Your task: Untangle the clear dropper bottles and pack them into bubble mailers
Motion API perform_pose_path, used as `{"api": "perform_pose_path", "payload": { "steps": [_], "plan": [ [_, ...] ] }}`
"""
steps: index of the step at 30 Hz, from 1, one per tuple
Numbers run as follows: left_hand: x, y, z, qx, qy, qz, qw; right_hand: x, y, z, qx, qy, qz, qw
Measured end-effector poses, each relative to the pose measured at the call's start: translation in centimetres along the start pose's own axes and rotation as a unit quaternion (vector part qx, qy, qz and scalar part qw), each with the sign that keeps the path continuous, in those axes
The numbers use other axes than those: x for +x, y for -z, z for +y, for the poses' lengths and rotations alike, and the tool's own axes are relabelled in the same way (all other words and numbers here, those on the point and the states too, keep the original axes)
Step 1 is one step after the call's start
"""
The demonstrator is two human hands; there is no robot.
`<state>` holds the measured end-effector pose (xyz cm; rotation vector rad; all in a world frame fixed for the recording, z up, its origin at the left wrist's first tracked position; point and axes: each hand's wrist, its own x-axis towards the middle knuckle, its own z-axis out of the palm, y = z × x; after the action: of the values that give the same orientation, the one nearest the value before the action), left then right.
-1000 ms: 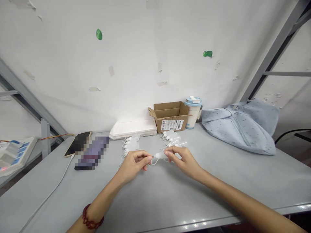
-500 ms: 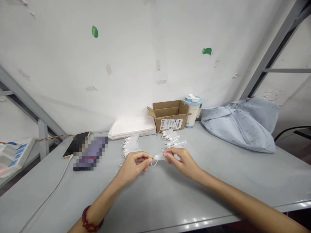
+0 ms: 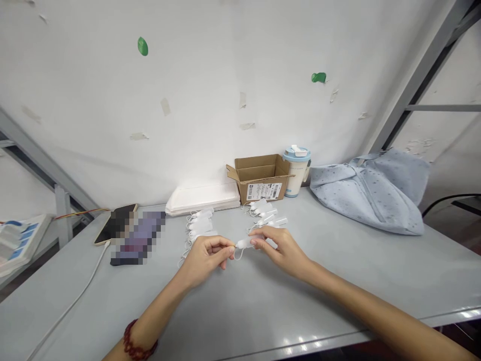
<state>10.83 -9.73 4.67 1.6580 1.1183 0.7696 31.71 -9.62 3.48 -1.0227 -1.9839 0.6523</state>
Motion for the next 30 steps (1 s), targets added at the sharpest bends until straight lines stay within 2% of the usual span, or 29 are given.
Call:
{"api": "perform_pose_path", "payload": {
  "steps": [8,12,17,23,26,30],
  "plan": [
    [-0.1,0.9,0.7,0.002,0.005,-0.034,0.999,0.2,0.4,0.0,0.040,-0.011,0.013,0.999],
    [-0.1,1.3,1.0,0.005,0.016,-0.025,1.000,0.3,0.5,-0.1,0.049,-0.014,0.014,0.999],
    [-0.2,0.9,1.0,0.019,0.002,-0.012,1.000,0.3,0.3,0.0,0.046,-0.021,0.011,0.999],
    [-0.1,0.8,1.1,0.031,0.002,0.005,1.000,0.4,0.4,0.2,-0.006,0.015,0.000,1.000],
    [0.2,2.1,0.8,0.018,-0.005,0.057,0.998,0.5,0.7,0.8,-0.062,0.046,-0.017,0.997],
    [0.9,5.4,-0.7,-0.043,0.004,0.212,0.976,0.9,1.6,1.5,-0.173,0.060,-0.060,0.981]
  ]
}}
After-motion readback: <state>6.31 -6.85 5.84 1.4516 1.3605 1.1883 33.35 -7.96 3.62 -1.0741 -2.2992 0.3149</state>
